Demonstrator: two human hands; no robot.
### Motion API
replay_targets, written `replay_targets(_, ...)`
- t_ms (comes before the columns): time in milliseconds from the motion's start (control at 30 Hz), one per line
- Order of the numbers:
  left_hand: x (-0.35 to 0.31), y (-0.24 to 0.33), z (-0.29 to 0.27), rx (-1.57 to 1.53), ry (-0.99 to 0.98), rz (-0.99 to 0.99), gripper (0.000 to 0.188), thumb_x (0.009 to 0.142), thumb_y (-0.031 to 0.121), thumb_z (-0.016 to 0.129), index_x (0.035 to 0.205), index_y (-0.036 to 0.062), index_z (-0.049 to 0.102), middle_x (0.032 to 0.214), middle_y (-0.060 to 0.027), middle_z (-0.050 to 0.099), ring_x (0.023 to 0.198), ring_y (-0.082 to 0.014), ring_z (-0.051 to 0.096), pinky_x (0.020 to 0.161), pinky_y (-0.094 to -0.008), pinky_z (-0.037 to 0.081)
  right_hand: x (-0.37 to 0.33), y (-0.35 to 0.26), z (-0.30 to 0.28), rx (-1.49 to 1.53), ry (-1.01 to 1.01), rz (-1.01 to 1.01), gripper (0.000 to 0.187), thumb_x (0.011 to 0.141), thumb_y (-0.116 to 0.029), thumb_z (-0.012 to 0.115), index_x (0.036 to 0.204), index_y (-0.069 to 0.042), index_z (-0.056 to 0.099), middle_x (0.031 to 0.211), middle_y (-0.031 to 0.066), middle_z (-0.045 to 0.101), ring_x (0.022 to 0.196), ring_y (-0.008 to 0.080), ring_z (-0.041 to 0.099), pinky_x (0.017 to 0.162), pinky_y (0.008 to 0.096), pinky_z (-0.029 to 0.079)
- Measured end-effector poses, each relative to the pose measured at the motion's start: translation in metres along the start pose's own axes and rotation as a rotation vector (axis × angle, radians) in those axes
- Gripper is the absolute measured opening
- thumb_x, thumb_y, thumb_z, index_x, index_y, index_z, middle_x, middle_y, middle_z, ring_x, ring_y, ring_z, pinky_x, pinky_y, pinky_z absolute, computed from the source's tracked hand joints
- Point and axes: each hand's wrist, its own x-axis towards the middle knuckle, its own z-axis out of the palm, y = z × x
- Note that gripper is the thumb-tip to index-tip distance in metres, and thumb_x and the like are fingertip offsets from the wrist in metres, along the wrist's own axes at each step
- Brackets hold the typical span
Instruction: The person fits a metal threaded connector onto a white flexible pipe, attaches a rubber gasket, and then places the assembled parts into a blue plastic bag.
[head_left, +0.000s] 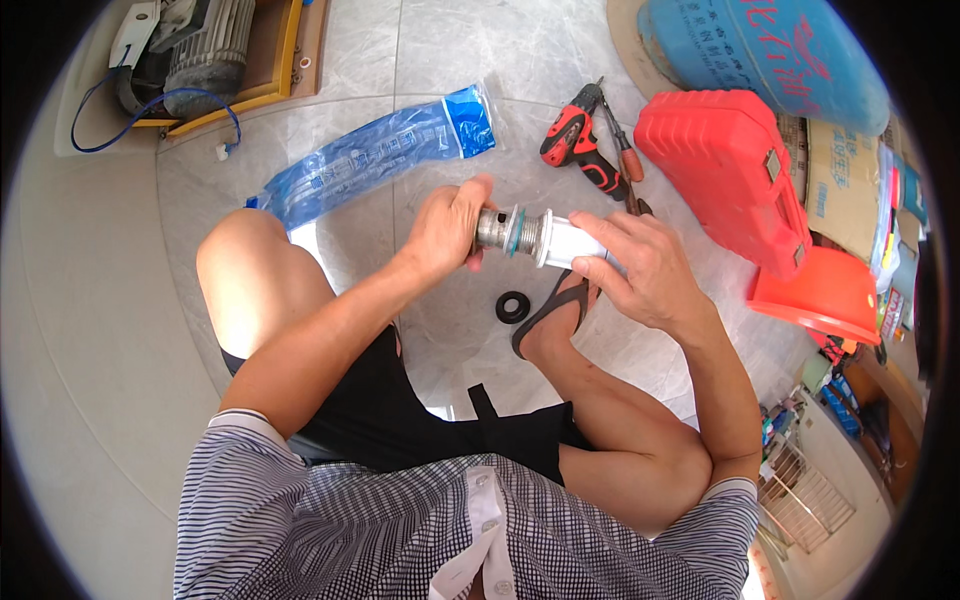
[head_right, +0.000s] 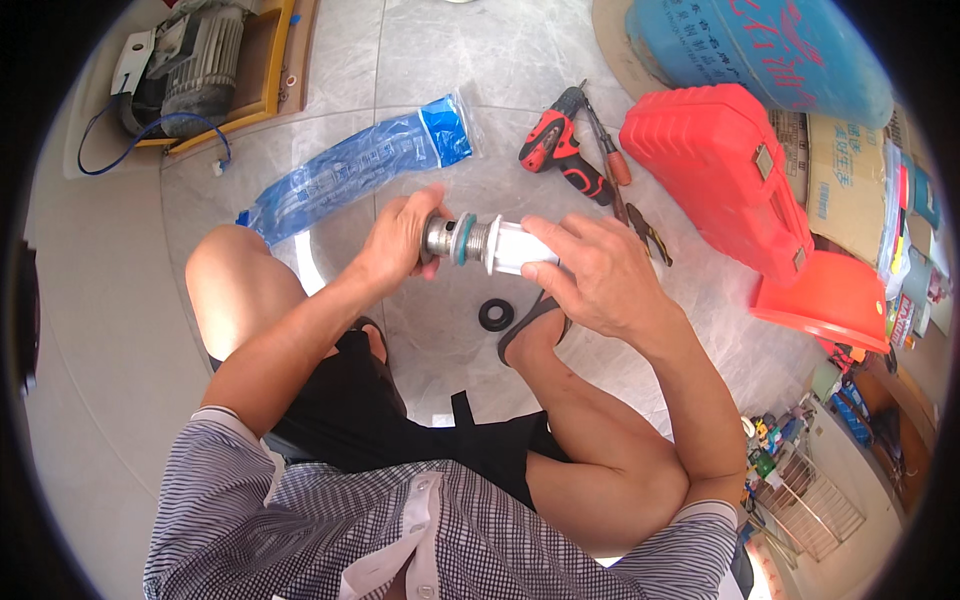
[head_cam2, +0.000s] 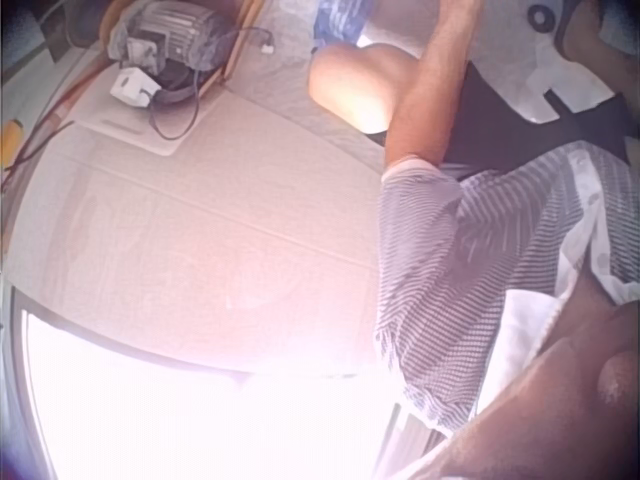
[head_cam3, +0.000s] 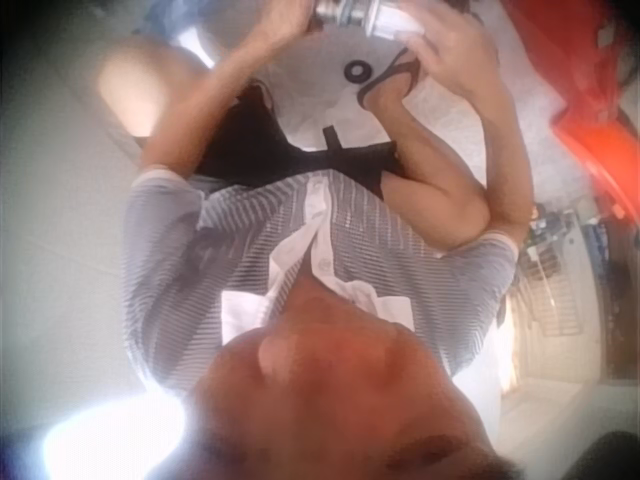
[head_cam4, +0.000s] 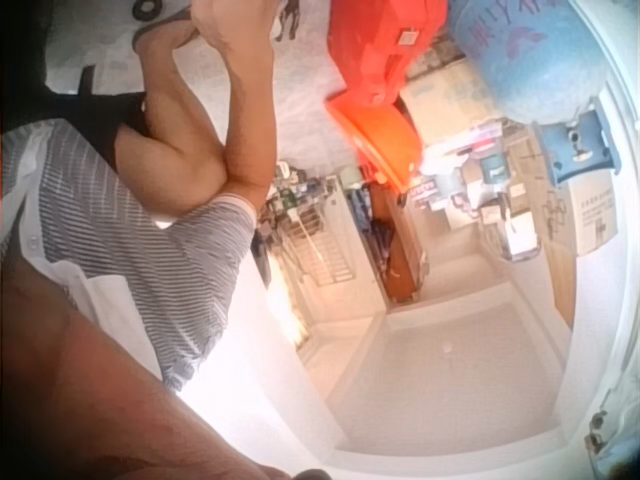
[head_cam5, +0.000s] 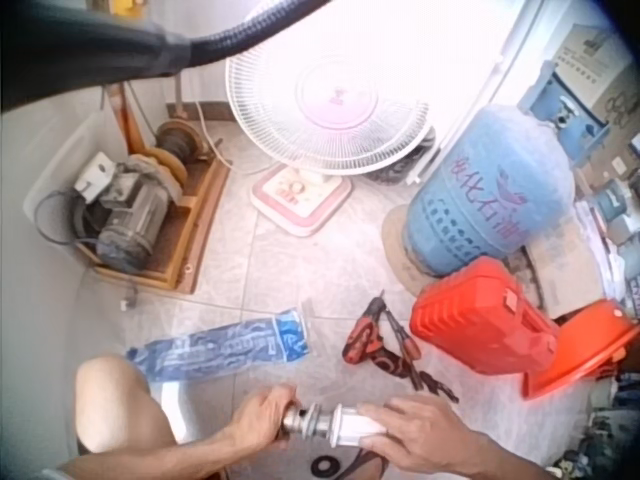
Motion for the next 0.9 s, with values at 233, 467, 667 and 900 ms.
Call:
replay_targets(233,-0.003,0.017,0.003,-0.091,0.074,0.069,0.062,0.102,0.057,0.041,0.094,0.0008,0.066,0.065,-0.0071,0.061,0.053,-0.0155,0.061,0.045,-0.0295,0.043,0.002,0.0,0.005,0.199,-0.013,0.079,0.042,0.09,-0.024,0.072,0.125,-0.003,0.067,0.089,0.0141,0.065,0.078,0.0332,0.062,0.072,0.0404,0.046)
replay_targets(467,0.002,-0.001,0.003,0.177,0.098,0.142,0.06,0.104,0.055,0.037,0.096,0.0008,0.063,0.066,-0.0085,0.06,0.058,-0.02,0.06,0.052,-0.0355,0.045,0.008,-0.004,0.001,0.005,0.017,-0.007,0.038,0.089,-0.025,0.073,0.12,-0.004,0.068,0.082,0.0132,0.063,0.074,0.0336,0.063,0.068,0.0435,0.049)
replay_targets(667,-0.012,0.006,0.005,0.36,0.187,0.783,0.036,0.104,0.032,0.044,0.099,-0.0003,0.059,0.074,-0.0177,0.061,0.065,-0.0349,0.062,0.062,-0.0434,0.048,0.011,0.008,-0.011,0.587,-0.212,0.261,0.036,0.094,-0.021,0.066,0.124,0.0,0.066,0.091,0.0126,0.069,0.078,0.0234,0.066,0.073,0.0351,0.052)
replay_targets(900,-0.006,0.005,-0.001,0.507,0.218,1.07,0.03,0.104,0.028,0.051,0.107,0.0003,0.06,0.083,-0.0193,0.066,0.075,-0.0398,0.066,0.068,-0.0455,0.053,0.014,0.013,-0.019,0.76,-0.353,0.377,0.037,0.098,-0.023,0.062,0.125,0.002,0.065,0.086,0.0092,0.071,0.073,0.0138,0.065,0.07,0.0286,0.052)
